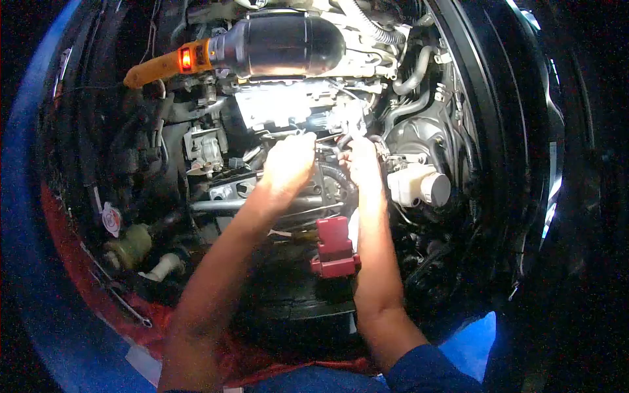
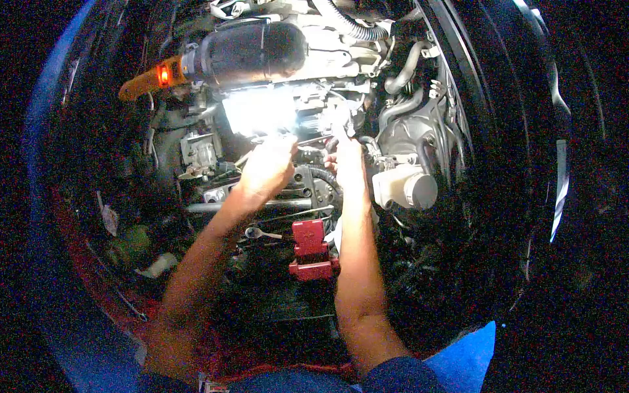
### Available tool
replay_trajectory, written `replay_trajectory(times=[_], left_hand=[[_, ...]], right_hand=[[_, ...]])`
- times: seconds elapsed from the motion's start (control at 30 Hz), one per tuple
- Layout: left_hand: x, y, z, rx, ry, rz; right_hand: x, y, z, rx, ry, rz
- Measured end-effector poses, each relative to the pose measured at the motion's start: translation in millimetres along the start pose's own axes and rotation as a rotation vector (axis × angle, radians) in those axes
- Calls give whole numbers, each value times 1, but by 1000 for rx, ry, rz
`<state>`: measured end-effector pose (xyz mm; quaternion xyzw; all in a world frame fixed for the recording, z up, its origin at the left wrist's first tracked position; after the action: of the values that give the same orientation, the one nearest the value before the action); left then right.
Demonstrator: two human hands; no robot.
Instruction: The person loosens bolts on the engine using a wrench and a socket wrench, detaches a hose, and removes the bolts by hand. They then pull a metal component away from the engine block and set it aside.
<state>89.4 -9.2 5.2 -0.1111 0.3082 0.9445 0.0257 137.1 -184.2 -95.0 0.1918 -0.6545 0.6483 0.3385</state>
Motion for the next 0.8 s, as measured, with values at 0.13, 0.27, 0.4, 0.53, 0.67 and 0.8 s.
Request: replay_trajectory(times=[0.13, 0.27, 0.4, 0.53, 0.67, 0.8], left_hand=[[0, 24, -17, 15, 70, 36], [0, 10, -18, -87, -45, 93], [15, -6, -37, -133, -122, 160], [22, -9, -34, -75, -15, 195], [28, -17, -25, 34, 126, 207], [25, -36, -27, 255, 38, 387]], right_hand=[[7, -14, 23, -86, 35, 16], [3, -17, 7, -216, -76, 64], [-1, -10, 6, -133, -90, 98], [3, -6, 4, -165, -33, 65], [4, -6, 1, -216, -6, 89], [34, -43, -4, 336, 212, 498]])
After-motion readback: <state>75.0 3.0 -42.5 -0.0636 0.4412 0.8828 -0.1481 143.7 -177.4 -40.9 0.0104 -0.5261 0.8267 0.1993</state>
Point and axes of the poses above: each hand's wrist, its own x-axis away from the middle knuckle, its own z-axis out of the back of the hand, y = z × x, the point moved 9 cm from there along -x, towards the middle knuckle, and after that the axes turned 12 degrees about y, right-handed, at the moved point
